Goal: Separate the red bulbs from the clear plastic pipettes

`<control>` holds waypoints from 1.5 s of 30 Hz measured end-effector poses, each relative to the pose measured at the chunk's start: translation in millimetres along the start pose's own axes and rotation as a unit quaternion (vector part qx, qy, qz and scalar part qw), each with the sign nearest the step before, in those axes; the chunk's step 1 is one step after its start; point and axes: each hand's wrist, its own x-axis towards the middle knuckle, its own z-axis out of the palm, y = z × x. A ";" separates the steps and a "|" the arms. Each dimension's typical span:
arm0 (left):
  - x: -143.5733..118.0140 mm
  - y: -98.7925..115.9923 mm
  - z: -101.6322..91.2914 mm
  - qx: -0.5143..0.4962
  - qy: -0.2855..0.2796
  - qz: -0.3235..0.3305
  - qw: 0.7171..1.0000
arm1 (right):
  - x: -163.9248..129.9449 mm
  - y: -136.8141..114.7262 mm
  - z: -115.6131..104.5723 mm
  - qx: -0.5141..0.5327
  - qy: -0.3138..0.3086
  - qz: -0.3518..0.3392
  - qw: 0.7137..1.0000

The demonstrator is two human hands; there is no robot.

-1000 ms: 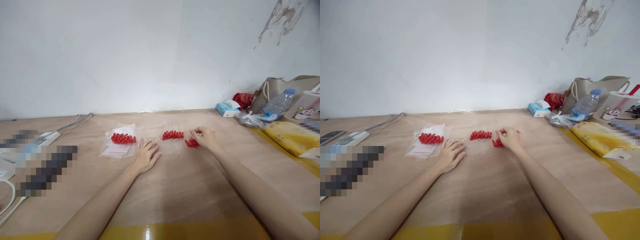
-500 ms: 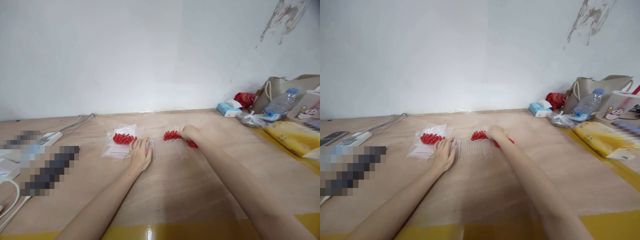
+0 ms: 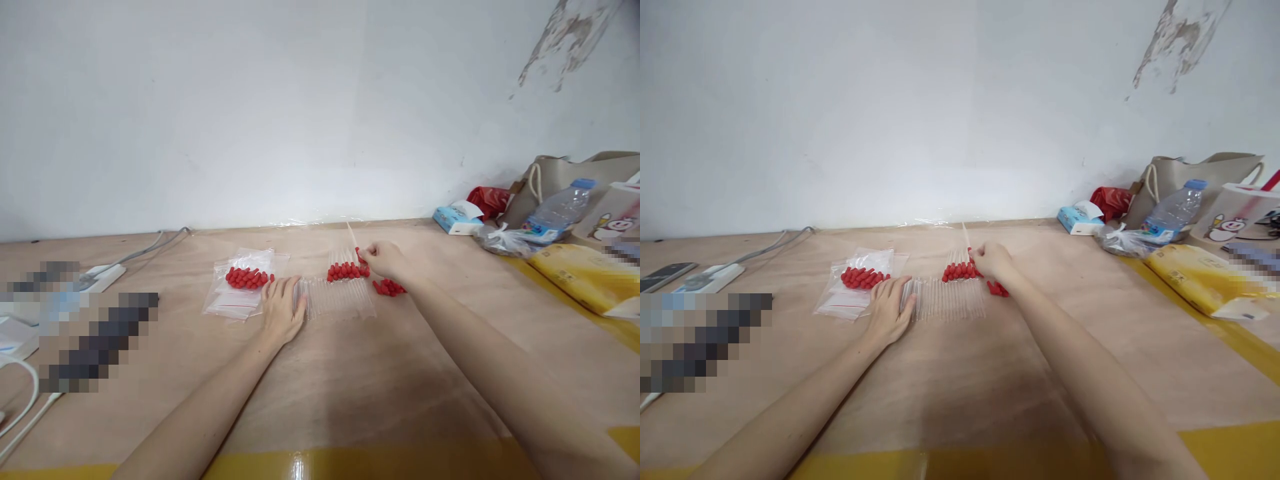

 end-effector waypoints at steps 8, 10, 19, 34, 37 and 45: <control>-5.5 18.8 -6.8 -0.003 0.010 0.163 0.987 | -72.1 33.0 61.3 -0.058 0.269 -0.351 0.895; -6.5 25.4 -7.9 -0.010 -0.025 0.209 0.978 | -76.1 36.4 70.3 -0.077 0.286 -0.391 0.872; -5.4 26.1 0.9 -0.076 -0.034 0.213 0.973 | -75.3 33.3 73.6 -0.082 0.261 -0.425 0.863; -7.0 29.9 -3.9 -0.110 -0.045 0.237 0.964 | -78.3 33.5 73.5 -0.117 0.201 -0.435 0.870; -7.1 27.0 -4.6 -0.115 -0.037 0.245 0.962 | -77.6 36.3 73.2 -0.120 0.207 -0.435 0.868; -11.0 5.1 0.5 -0.110 -0.007 0.127 0.986 | -74.5 41.5 70.8 -0.037 0.261 -0.382 0.886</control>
